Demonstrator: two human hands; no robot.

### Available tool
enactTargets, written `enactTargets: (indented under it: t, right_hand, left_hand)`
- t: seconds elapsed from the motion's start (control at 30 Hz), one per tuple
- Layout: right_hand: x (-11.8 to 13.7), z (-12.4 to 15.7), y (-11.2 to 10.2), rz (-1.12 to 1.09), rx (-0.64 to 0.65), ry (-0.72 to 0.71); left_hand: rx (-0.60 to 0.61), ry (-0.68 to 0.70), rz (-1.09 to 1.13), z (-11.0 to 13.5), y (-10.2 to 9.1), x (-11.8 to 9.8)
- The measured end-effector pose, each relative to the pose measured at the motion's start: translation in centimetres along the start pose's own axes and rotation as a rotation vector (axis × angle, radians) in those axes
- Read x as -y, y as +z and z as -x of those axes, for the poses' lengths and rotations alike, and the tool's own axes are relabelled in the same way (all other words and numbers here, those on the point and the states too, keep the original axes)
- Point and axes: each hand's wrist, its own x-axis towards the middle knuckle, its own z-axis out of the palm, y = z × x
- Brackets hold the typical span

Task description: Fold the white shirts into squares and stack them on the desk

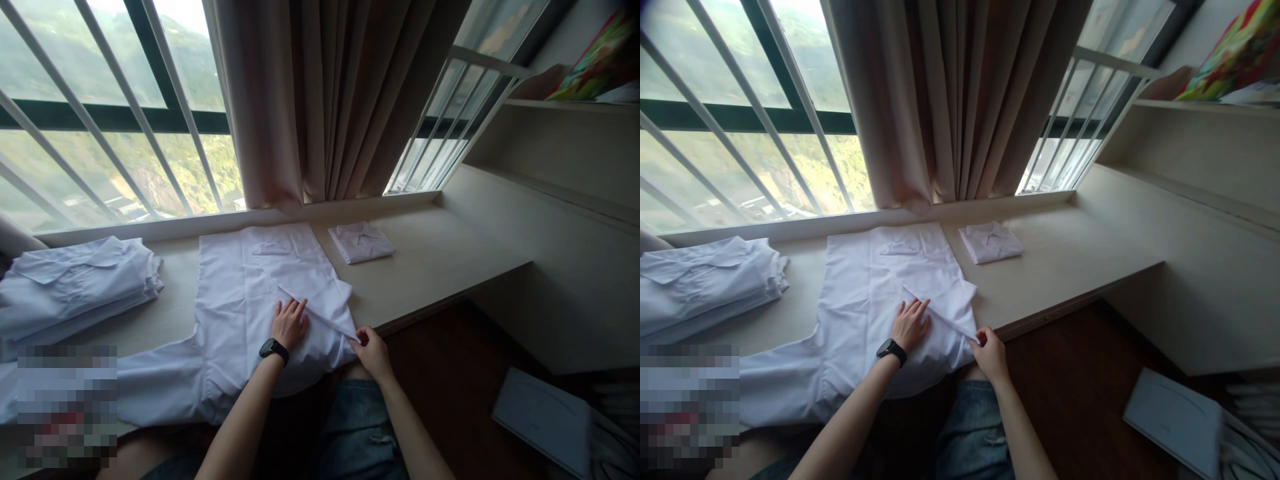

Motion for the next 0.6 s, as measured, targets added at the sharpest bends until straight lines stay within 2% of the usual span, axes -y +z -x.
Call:
enactTargets:
  t: [0.07, 0.2, 0.27, 0.33, 0.4, 0.47, 0.53, 0.6]
  right_hand:
    - [1.1, 0.5, -0.1, 0.075, -0.078, -0.075]
    - [3.4, 2.2, 0.5, 0.319, -0.23, -0.325]
    - [3.9, 3.0, 0.9, 0.453, -0.201, -0.405]
    - [3.9, 3.6, 1.3, 0.537, -0.105, -0.427]
    - [3.6, 3.8, 1.5, 0.546, 0.016, -0.411]
    - [3.1, 3.7, 1.5, 0.485, 0.117, -0.372]
    - [2.9, 3.5, 1.2, 0.387, 0.2, -0.339]
    - [2.9, 3.1, 0.7, 0.293, 0.262, -0.324]
  left_hand:
    - [-0.009, 0.008, 0.003, -0.1, 0.4, 0.3]
    - [-0.071, -0.004, 0.036, -0.1, 1.1, 0.7]
    - [-0.121, -0.041, 0.081, 0.0, 1.3, 0.8]
    - [-0.176, -0.115, 0.179, 0.1, 1.2, 0.8]
    - [-0.234, -0.263, 0.366, -0.2, 0.8, 0.9]
    - [-0.291, -0.491, 0.644, -1.0, 0.1, 1.2]
    - [-0.326, -0.738, 0.96, -2.6, -0.9, 1.8]
    - [-0.328, -0.926, 1.216, -4.6, -1.8, 2.6]
